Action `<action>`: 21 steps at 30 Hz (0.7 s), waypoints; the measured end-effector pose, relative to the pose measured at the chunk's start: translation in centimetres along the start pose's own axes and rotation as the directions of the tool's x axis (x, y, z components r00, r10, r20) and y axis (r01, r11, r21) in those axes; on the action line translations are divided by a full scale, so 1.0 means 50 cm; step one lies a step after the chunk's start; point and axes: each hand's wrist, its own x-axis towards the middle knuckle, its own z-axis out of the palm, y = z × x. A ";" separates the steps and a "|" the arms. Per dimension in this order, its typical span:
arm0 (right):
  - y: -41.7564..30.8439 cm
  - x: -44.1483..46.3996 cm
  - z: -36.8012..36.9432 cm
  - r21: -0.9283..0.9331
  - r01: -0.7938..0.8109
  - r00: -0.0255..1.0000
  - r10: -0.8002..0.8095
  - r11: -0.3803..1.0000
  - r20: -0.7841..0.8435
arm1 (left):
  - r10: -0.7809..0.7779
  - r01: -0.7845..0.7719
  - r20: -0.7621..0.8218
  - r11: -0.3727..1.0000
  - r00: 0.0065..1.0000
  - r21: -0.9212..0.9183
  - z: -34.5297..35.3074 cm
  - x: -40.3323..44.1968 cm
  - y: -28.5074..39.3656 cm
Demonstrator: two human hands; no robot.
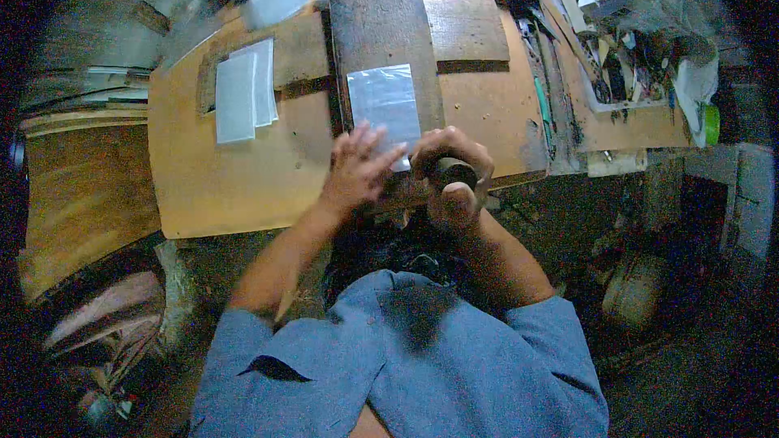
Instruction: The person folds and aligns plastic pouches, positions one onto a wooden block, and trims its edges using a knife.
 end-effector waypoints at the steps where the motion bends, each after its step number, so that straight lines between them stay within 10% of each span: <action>1: -0.001 -0.001 0.002 -0.001 0.000 1.000 0.000 1.000 0.000 | -0.027 0.027 -0.010 0.998 1.000 0.057 -0.003 0.010 -0.021; 21: -0.005 -0.002 0.017 -0.047 -0.003 0.999 0.006 0.999 0.052 | -0.159 0.165 0.106 0.985 0.982 -0.057 -0.060 0.031 -0.107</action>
